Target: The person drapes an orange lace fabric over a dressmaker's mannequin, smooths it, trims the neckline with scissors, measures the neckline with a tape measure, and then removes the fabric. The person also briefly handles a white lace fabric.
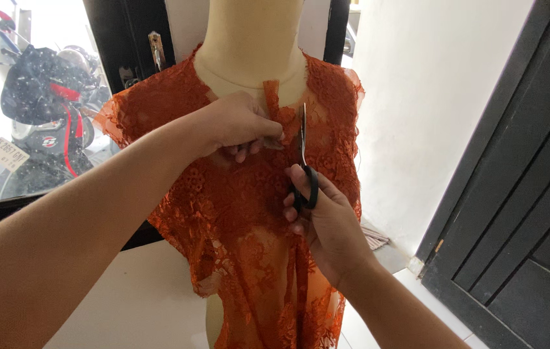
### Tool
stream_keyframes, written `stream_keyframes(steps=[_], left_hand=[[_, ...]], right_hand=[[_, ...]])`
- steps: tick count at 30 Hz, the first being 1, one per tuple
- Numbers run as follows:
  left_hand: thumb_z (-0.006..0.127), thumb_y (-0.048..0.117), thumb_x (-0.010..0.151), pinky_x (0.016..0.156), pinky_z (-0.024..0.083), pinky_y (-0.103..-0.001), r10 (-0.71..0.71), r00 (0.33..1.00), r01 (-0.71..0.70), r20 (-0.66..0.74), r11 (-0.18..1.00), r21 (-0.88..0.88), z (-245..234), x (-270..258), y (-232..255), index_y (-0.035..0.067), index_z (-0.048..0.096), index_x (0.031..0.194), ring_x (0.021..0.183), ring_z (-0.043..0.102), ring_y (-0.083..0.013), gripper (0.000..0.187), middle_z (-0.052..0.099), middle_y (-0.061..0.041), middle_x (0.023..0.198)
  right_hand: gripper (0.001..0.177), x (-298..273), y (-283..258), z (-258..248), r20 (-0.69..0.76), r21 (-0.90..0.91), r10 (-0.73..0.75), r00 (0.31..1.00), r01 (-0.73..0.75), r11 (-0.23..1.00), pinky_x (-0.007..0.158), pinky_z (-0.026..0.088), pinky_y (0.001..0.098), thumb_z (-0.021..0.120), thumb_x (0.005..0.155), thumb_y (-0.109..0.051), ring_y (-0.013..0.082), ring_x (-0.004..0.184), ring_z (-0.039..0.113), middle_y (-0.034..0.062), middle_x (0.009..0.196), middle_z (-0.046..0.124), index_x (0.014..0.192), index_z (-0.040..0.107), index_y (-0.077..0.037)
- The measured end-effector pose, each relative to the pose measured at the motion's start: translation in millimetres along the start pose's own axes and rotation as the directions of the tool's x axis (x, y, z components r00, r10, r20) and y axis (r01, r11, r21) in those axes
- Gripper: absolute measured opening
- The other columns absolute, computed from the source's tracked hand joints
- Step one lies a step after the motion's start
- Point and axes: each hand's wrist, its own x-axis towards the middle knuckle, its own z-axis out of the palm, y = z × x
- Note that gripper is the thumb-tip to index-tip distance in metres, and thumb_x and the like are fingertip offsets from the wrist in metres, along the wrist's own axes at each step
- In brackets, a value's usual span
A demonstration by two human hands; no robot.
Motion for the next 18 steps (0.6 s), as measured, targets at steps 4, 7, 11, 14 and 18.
stream_keyframes(steps=[4,7,11,14,18], left_hand=[[0.072,0.029,0.084,0.041,0.043,-0.03,0.0,1.0,0.0,0.003,1.0,-0.015,-1.0,0.9,0.9,0.003,0.068,0.062,0.041,0.057,-0.0157,0.034,0.064,-0.008,0.055],[0.071,0.029,0.085,0.042,0.044,-0.029,-0.017,1.0,0.017,0.004,0.999,-0.03,-0.9,-0.8,0.1,0.003,0.069,0.063,0.042,0.058,-0.0157,0.034,0.064,-0.007,0.055],[0.071,0.03,0.086,0.044,0.045,-0.03,-0.066,0.998,0.066,-0.018,0.998,0.0,0.8,-2.7,3.7,0.004,0.069,0.066,0.044,0.059,-0.0156,0.032,0.064,-0.007,0.056],[0.071,0.029,0.085,0.045,0.045,-0.03,-0.068,0.997,0.067,-0.021,0.998,-0.015,0.0,-5.5,5.0,0.003,0.069,0.066,0.045,0.06,-0.0167,0.032,0.065,-0.007,0.058],[0.069,0.028,0.084,0.045,0.045,-0.03,-0.051,0.999,0.051,-0.011,0.998,-0.026,0.2,-8.0,7.8,0.005,0.071,0.067,0.045,0.059,-0.0169,0.029,0.065,-0.007,0.059]], right_hand=[[0.03,5.5,-1.5,-9.8,-0.002,-0.085,-0.002,1.0,0.002,0.996,0.053,0.043,0.0248,0.071,0.092,-0.035,0.0107,0.066,0.057,0.0002,0.077,0.06,0.106,0.068,-0.009],[0.029,12.7,-9.1,-18.1,0.013,-0.053,-0.013,1.0,0.014,0.998,0.052,0.043,0.0252,0.069,0.089,-0.035,0.0118,0.063,0.057,0.0009,0.074,0.062,0.107,0.073,-0.012],[0.028,21.7,-24.3,-30.1,0.049,-0.209,-0.026,0.998,0.036,0.977,0.056,0.045,0.0238,0.072,0.09,-0.035,0.0098,0.064,0.056,-0.0015,0.075,0.06,0.104,0.069,-0.011],[0.029,25.3,-31.9,-35.9,0.074,-0.276,-0.042,0.996,0.061,0.959,0.06,0.048,0.0233,0.073,0.09,-0.034,0.009,0.065,0.056,-0.0015,0.075,0.06,0.104,0.07,-0.009],[0.029,30.6,-42.5,-42.1,0.064,-0.373,-0.009,0.998,0.032,0.927,0.058,0.045,0.024,0.072,0.089,-0.035,0.01,0.064,0.056,-0.0009,0.075,0.06,0.103,0.07,-0.01]])
